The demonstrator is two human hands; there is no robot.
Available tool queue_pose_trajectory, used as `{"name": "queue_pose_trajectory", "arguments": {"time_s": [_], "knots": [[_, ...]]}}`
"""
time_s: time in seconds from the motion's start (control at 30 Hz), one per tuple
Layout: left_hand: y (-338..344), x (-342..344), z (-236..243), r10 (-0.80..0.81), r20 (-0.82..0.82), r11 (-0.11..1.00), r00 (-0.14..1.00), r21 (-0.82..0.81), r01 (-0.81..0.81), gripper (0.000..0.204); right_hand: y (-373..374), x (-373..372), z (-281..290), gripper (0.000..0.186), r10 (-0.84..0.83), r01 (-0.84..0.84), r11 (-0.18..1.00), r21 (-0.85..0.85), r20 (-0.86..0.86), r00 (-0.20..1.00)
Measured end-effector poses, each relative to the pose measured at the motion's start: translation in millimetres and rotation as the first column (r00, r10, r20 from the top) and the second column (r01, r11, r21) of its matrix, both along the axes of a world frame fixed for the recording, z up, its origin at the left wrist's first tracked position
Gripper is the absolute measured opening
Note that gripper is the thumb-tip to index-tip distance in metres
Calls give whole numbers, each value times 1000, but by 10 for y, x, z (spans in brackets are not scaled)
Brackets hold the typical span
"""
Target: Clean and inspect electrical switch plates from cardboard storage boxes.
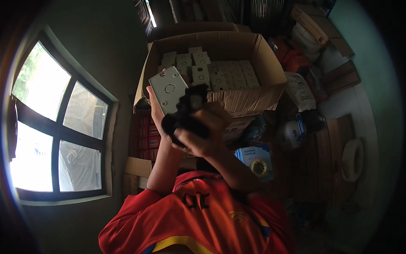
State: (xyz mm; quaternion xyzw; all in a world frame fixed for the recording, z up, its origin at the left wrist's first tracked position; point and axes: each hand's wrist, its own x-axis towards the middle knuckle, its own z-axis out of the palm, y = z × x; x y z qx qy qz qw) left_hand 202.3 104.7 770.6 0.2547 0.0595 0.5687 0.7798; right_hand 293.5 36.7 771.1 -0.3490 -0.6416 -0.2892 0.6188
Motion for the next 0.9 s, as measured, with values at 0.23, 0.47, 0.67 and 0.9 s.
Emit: {"name": "queue_pose_trajectory", "arguments": {"time_s": [0.23, 0.47, 0.67, 0.9], "knots": [[-47, -99, 146, 84, -118, 952, 989, 303, -45, 69, 68, 214, 533, 26, 133, -32, 806, -591, 129, 983], [44, -212, 25, -157, 70, 949, 985, 286, 131, 65, 133, 36, 535, 29, 104, -31, 906, -422, 150, 983], [-74, -185, -38, -167, -35, 973, 985, 156, 170, 67, -7, 56, 646, 30, 176, -41, 927, -372, 337, 925], [7, -168, -24, -331, 54, 921, 942, 235, 310, 66, -69, 60, 724, 24, 275, -104, 917, -385, 423, 863]]}}
